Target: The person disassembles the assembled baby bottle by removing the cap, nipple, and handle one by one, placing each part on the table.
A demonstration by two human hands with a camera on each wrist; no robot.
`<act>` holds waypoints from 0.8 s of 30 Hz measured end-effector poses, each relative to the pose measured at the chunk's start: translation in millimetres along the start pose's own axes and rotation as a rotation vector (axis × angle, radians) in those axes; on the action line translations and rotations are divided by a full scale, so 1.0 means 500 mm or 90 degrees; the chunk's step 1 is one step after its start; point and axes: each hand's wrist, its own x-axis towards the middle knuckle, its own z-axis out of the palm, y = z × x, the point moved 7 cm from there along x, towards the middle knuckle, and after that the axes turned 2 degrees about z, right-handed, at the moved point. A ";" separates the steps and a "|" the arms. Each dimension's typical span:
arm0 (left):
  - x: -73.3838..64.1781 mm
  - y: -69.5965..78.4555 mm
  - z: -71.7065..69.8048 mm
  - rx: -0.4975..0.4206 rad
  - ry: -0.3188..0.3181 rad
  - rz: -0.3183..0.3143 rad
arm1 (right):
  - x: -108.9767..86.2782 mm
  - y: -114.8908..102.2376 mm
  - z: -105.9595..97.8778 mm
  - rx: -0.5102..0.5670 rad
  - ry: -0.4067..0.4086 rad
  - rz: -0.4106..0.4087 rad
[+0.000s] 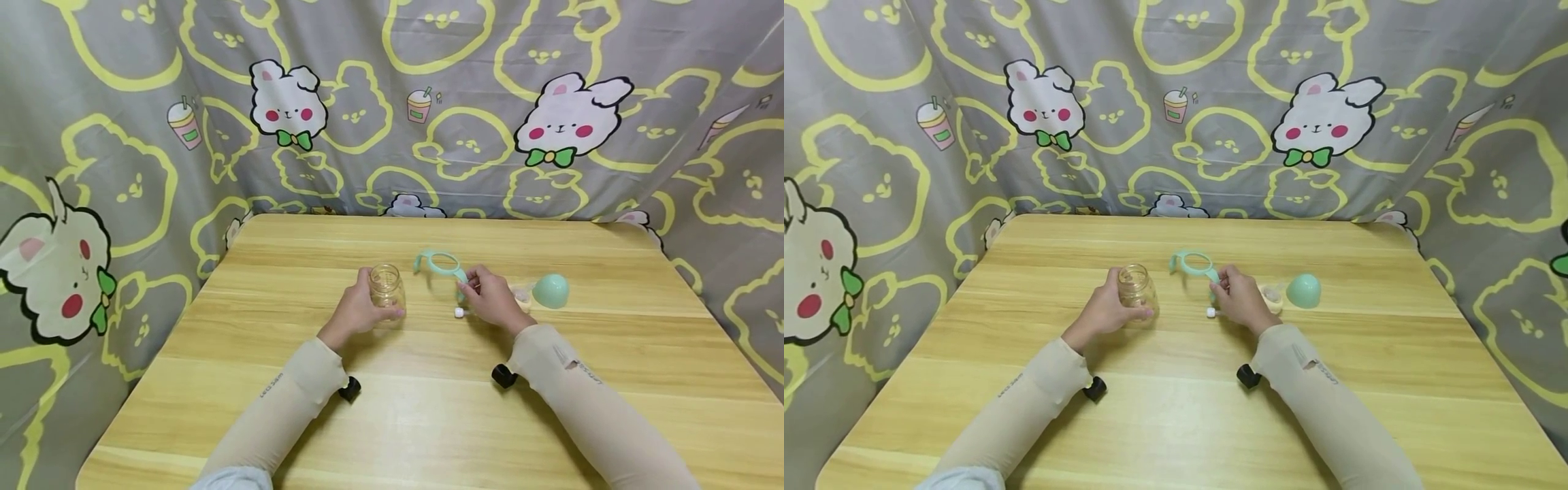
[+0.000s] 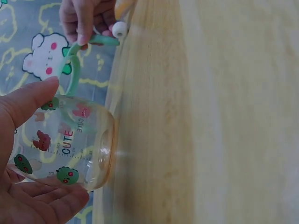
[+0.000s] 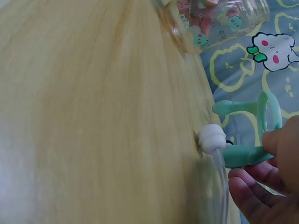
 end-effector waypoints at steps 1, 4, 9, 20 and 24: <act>0.000 0.000 0.000 0.002 -0.001 0.000 | 0.001 0.000 0.002 -0.002 -0.002 -0.001; 0.001 -0.002 0.001 -0.002 -0.003 -0.004 | 0.004 -0.001 0.009 -0.007 -0.010 0.000; 0.002 -0.006 0.005 -0.019 -0.013 -0.008 | 0.009 0.003 0.014 -0.024 -0.012 0.013; 0.001 -0.010 0.006 -0.030 -0.009 -0.007 | 0.020 0.010 0.033 -0.029 -0.049 0.050; 0.001 -0.010 0.007 -0.026 -0.012 -0.006 | 0.020 0.011 0.038 -0.024 -0.057 0.062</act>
